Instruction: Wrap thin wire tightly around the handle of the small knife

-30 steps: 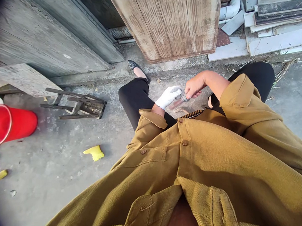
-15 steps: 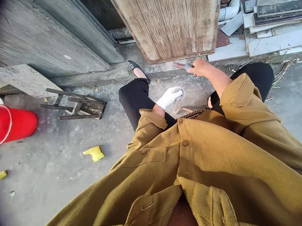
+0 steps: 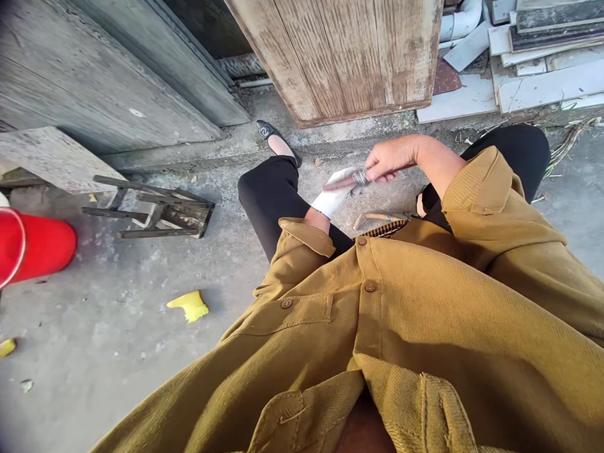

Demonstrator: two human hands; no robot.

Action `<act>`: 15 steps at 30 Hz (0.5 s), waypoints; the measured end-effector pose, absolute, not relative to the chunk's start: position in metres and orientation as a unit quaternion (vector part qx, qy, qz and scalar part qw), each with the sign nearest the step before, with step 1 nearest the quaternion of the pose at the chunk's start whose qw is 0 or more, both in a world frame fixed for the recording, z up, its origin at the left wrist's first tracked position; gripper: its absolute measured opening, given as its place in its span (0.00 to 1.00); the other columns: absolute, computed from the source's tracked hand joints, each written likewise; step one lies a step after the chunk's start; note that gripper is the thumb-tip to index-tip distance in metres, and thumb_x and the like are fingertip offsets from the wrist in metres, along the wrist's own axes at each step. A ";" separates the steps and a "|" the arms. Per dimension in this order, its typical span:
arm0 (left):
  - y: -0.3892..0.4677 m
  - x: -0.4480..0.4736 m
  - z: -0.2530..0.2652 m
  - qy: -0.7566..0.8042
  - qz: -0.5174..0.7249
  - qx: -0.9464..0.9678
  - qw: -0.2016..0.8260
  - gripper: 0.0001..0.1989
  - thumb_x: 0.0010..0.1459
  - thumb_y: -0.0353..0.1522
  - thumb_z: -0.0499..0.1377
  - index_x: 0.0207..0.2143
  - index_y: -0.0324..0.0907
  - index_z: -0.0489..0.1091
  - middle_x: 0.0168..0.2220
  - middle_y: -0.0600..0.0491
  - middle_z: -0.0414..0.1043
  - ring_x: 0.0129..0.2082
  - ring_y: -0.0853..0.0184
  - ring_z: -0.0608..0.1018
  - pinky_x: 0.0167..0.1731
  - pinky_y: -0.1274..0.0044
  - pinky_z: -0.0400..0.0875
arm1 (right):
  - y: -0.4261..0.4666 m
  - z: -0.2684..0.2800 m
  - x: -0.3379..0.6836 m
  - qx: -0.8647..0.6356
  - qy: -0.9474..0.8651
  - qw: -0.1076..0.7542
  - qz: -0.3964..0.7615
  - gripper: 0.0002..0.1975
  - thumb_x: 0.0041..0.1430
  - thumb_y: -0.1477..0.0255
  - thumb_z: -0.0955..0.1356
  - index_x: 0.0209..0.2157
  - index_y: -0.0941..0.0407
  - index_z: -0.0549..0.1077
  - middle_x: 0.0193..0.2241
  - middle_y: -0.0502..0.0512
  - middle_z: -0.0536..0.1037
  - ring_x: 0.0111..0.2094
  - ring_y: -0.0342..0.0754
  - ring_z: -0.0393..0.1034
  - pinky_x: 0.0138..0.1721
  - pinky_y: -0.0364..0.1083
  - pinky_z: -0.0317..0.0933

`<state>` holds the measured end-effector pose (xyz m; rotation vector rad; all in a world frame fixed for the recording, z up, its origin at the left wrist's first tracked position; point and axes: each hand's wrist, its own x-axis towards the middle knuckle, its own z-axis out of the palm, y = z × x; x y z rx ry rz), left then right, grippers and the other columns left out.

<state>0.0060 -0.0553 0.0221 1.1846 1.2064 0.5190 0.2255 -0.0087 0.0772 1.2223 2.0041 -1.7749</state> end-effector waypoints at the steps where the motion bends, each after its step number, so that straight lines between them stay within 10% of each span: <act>1: -0.056 0.006 0.022 0.526 0.228 0.519 0.634 0.13 0.70 0.43 0.69 0.38 0.46 0.74 0.28 0.51 0.77 0.42 0.60 0.79 0.42 0.68 0.74 | -0.008 0.082 0.227 0.448 0.665 0.020 -0.597 0.19 0.72 0.61 0.73 0.30 0.57 0.72 0.25 0.49 0.74 0.26 0.40 0.64 0.31 0.42 0.59; 7: -0.061 0.009 0.022 0.517 0.205 0.520 0.648 0.17 0.69 0.49 0.69 0.39 0.47 0.75 0.26 0.52 0.76 0.39 0.61 0.78 0.43 0.68 0.74 | 0.003 0.081 0.234 0.656 0.493 -0.273 -0.502 0.16 0.81 0.69 0.63 0.34 0.56 0.66 0.25 0.48 0.68 0.26 0.39 0.60 0.28 0.41 0.53; 15: -0.058 -0.007 0.021 0.468 0.208 0.609 0.606 0.31 0.68 0.65 0.57 0.41 0.48 0.74 0.30 0.48 0.80 0.38 0.59 0.77 0.39 0.64 0.75 | 0.013 0.051 0.233 0.685 0.641 0.136 -0.318 0.22 0.75 0.57 0.71 0.37 0.64 0.78 0.38 0.67 0.81 0.44 0.56 0.76 0.51 0.53 0.66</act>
